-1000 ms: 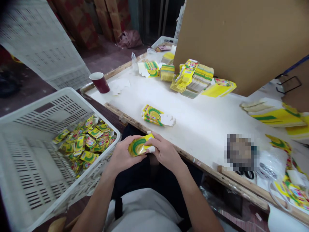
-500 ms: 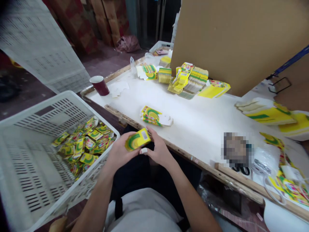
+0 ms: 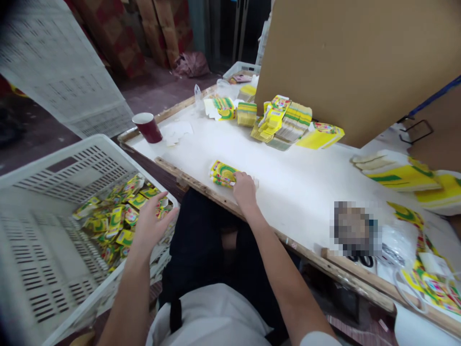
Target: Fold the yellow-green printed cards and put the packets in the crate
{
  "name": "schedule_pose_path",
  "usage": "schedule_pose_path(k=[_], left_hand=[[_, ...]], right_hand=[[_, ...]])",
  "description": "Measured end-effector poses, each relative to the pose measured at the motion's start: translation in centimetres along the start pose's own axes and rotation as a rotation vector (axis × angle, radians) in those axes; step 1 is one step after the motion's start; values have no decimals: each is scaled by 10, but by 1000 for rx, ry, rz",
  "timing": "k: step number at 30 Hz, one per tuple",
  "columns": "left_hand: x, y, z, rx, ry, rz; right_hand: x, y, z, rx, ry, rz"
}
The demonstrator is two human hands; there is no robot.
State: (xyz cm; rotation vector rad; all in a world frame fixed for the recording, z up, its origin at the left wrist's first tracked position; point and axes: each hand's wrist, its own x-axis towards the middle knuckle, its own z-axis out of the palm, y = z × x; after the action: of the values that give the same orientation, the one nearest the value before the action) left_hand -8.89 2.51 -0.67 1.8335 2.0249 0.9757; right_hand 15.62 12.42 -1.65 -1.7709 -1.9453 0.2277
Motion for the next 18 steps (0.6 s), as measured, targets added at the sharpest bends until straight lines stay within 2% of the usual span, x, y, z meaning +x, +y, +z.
schedule_pose_path(k=[8,10,12,15,18], left_hand=[[-8,19,14,-262,-151,-5],[-11,24,16,-334,-188,-16],[-14,32,18,-435,-222,-39],[-20,48,23,-752,-246,-47],[-25,67,31,-1087,-123,-78]], right_hand=[[-10,0,3,-1,102,27],[-12,-1,-2,88,118,54],[-19,-7,-11,277,106,88],[-42,-26,-26,623,14,80],[-73,-53,-32,931,-242,36]])
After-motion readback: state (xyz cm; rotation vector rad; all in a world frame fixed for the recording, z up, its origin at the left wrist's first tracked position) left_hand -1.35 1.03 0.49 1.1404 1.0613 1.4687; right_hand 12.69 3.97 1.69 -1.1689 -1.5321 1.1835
